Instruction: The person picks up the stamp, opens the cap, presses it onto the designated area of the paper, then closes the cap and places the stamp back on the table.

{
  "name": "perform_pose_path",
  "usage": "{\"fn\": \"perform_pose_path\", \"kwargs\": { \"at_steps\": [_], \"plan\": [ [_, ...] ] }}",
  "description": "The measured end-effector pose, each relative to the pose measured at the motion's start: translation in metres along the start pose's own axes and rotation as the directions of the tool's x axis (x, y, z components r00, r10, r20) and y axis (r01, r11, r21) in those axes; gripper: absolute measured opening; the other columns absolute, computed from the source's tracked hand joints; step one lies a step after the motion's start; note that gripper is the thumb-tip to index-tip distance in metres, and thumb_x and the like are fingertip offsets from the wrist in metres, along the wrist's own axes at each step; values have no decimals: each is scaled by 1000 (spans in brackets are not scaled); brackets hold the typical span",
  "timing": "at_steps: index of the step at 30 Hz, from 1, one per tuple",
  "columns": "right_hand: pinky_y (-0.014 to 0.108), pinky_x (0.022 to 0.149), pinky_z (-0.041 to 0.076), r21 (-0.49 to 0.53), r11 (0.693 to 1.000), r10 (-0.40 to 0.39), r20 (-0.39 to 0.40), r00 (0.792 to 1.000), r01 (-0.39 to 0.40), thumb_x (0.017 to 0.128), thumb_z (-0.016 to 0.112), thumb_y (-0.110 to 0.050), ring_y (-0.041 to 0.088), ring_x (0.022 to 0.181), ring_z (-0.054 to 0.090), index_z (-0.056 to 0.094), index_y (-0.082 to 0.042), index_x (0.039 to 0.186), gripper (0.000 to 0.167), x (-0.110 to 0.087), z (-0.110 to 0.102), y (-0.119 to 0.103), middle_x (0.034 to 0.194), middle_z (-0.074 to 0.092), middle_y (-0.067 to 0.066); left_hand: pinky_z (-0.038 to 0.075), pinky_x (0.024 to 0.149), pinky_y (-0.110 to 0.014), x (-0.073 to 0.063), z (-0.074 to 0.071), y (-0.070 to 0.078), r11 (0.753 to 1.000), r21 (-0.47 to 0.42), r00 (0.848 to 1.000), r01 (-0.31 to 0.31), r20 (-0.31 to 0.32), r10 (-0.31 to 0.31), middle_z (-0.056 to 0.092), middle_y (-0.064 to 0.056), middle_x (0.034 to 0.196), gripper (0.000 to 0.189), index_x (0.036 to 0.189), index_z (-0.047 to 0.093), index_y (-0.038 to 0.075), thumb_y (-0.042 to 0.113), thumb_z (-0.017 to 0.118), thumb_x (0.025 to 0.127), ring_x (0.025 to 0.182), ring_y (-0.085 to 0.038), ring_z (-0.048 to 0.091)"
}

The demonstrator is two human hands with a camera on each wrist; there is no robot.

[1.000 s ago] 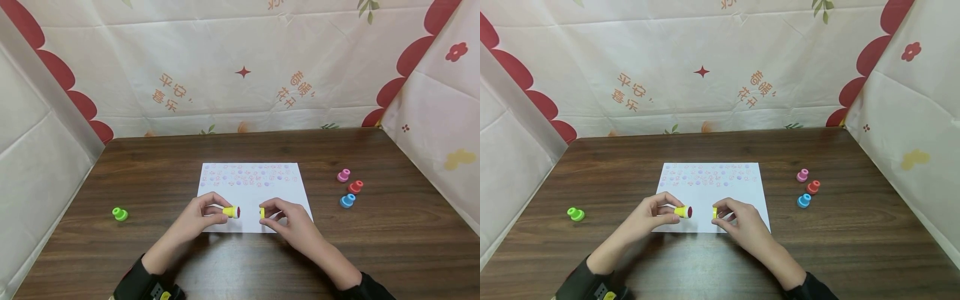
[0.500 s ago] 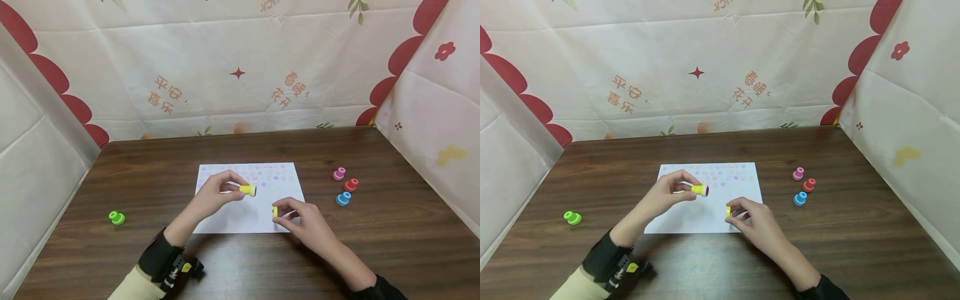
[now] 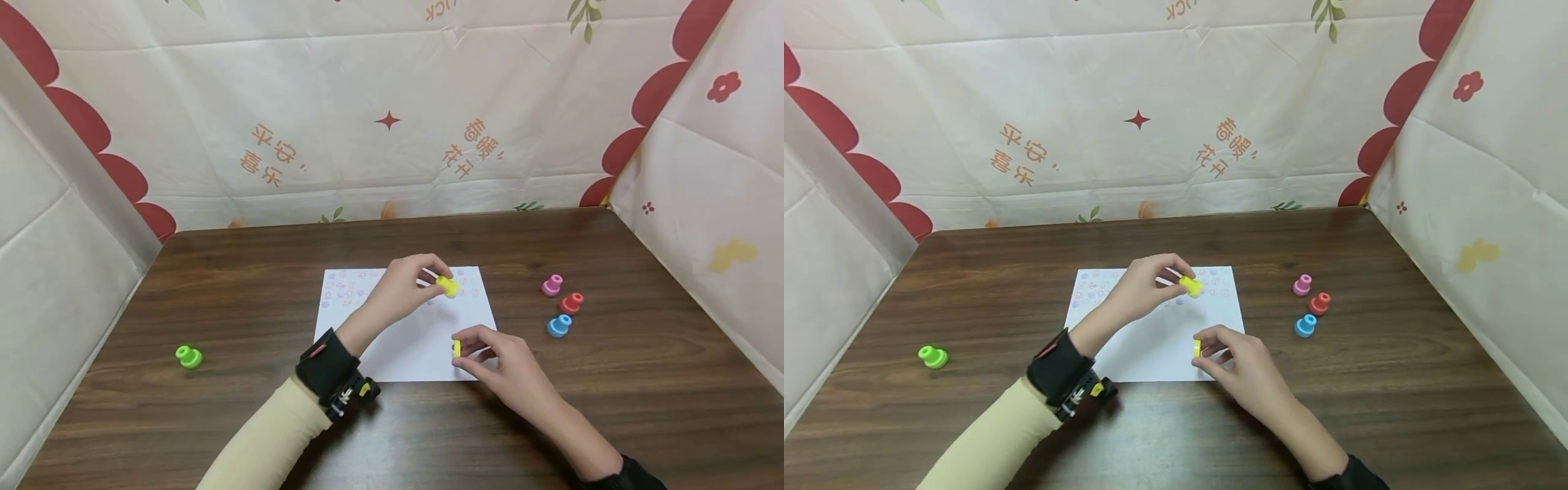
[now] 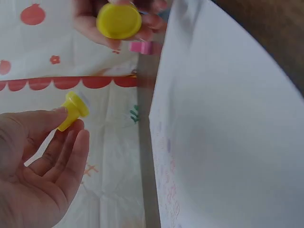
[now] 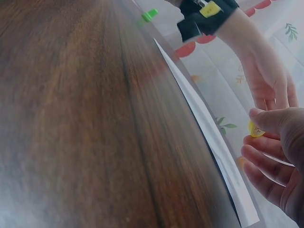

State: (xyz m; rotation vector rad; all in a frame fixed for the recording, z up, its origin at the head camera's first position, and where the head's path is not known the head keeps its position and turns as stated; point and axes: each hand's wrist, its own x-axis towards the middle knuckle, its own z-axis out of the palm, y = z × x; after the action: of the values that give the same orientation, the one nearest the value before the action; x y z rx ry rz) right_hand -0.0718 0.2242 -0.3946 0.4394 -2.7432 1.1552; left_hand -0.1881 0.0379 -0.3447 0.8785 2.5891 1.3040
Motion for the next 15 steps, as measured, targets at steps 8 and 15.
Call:
{"fn": "perform_pose_path", "kwargs": {
  "at_steps": [8,15],
  "plan": [
    [24,74,59,1,1000,-29,-32,999,29,81,81,-11,-2,79,66,70,-9,107,28,-1,-1,4,88,73,-9,54,76,-19,23,21,-2,950,311,999,12,40,-26,69,3,114,19,111,72,20,14,71,93,101,-12,67],
    [24,73,59,-1,1000,-25,-44,999,25,82,81,-12,-3,79,66,70,-9,107,27,-1,-1,6,87,73,-9,54,85,-25,33,34,-9,870,493,996,7,78,-52,68,5,120,22,115,72,24,17,69,94,101,-11,64]
  ]
}}
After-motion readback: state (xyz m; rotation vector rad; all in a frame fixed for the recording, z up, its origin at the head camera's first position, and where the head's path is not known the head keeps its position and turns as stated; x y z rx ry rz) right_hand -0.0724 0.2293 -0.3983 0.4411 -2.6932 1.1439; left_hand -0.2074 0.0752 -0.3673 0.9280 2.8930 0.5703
